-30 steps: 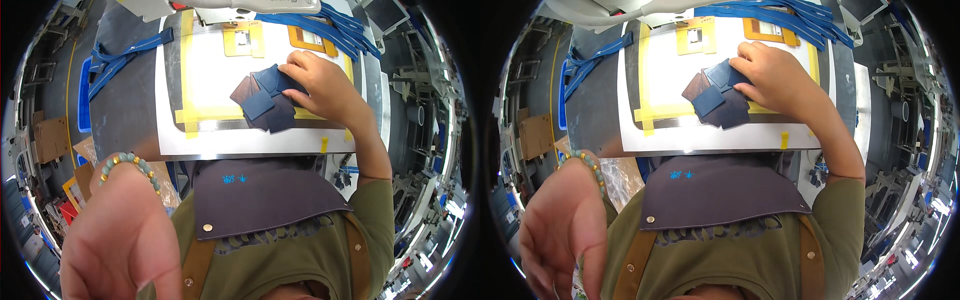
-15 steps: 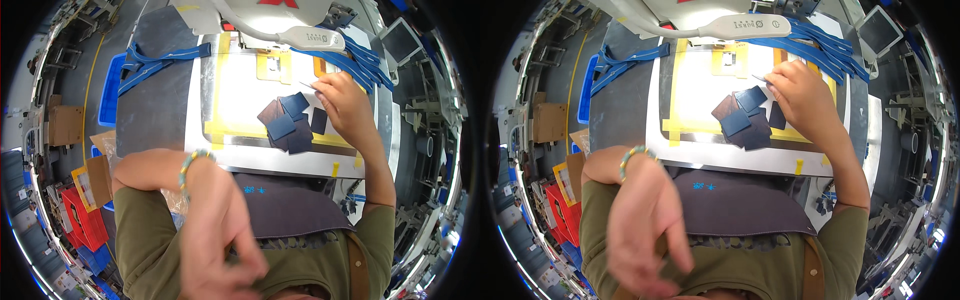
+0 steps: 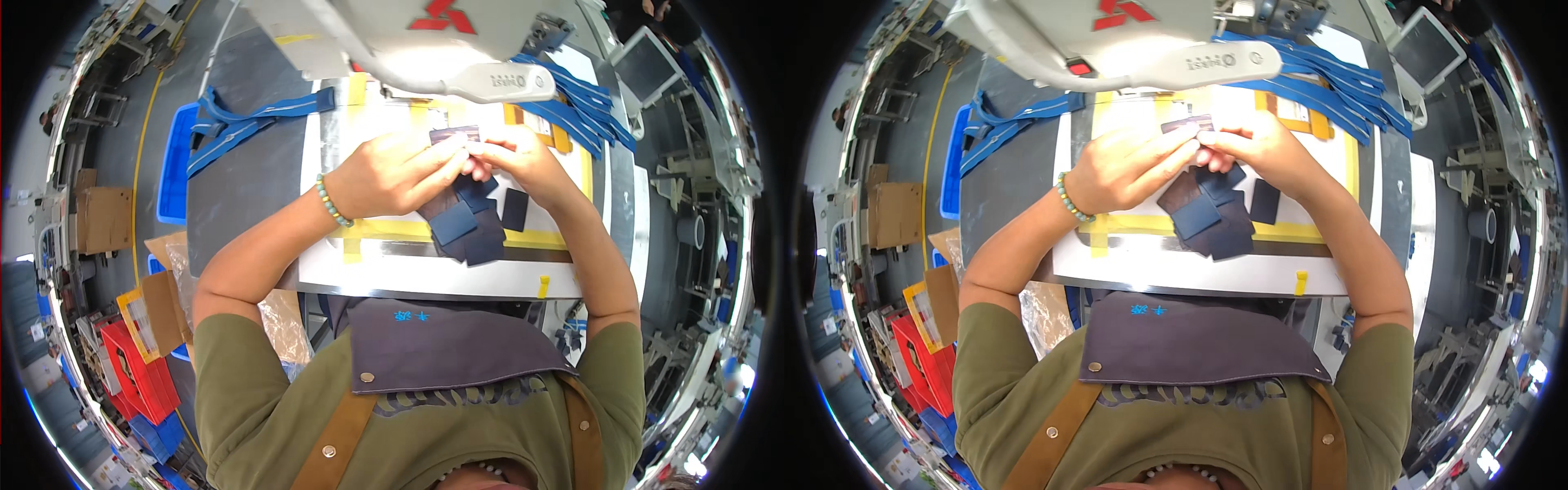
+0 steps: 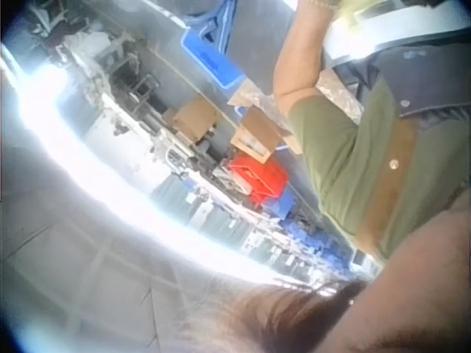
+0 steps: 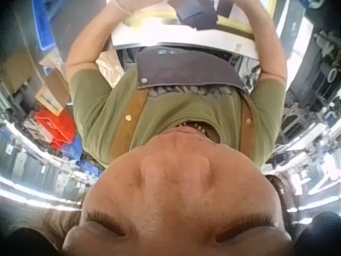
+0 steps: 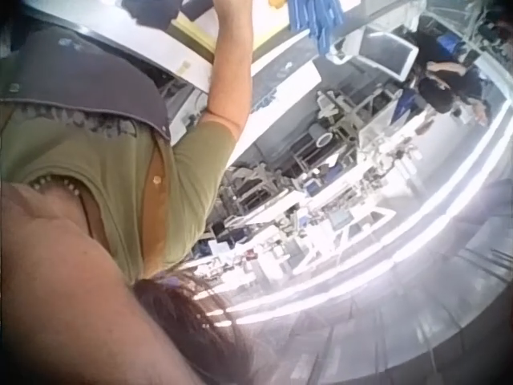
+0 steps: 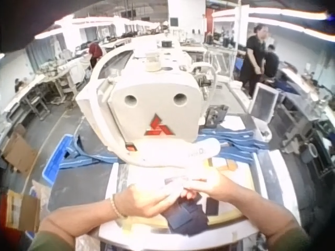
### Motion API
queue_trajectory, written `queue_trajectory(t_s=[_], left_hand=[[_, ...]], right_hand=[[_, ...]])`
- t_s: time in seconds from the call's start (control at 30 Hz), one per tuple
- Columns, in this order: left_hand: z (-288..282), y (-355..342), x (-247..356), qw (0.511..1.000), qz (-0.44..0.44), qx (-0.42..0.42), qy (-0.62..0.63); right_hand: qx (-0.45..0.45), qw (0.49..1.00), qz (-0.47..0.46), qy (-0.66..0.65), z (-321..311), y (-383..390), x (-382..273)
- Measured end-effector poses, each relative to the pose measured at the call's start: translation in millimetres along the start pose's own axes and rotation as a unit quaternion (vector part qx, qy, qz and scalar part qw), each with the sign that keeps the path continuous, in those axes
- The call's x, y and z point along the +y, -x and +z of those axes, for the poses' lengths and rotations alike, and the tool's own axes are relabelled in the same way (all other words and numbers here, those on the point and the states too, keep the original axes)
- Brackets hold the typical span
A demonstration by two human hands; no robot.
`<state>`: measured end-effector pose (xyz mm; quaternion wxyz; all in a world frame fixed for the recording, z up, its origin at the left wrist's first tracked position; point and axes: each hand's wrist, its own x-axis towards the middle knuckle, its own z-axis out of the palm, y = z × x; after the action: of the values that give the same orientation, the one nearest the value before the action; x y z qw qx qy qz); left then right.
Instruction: Sew small blue leather patches onto long blue leather straps using an industrial sewing machine.
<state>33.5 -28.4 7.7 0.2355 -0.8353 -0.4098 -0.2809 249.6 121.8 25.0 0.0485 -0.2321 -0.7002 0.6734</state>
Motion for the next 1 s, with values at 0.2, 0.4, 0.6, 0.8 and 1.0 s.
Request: queue_trajectory(t_s=[0.2,0.4,0.6,0.8,1.0], left_hand=[[-1,-1,-1,0.999,0.003,-0.032,-0.005],[-3,0,-10,0.996,0.071,-0.046,-0.031],[-3,18,-33,0.994,0.063,-0.056,-0.064],[8,17,-34,0.995,0.023,-0.077,-0.065],[18,18,-33,0.99,-0.006,-0.13,-0.059]], right_hand=[[-0.037,0.999,-0.025,-0.007,-6,-4,4],[-0.018,0.998,-0.029,0.05,-6,-4,8],[0.148,0.897,-0.257,0.328,-9,-10,22],[0.119,0.801,-0.28,0.515,-7,-9,18],[0.168,0.918,-0.267,0.242,1,-15,17]])
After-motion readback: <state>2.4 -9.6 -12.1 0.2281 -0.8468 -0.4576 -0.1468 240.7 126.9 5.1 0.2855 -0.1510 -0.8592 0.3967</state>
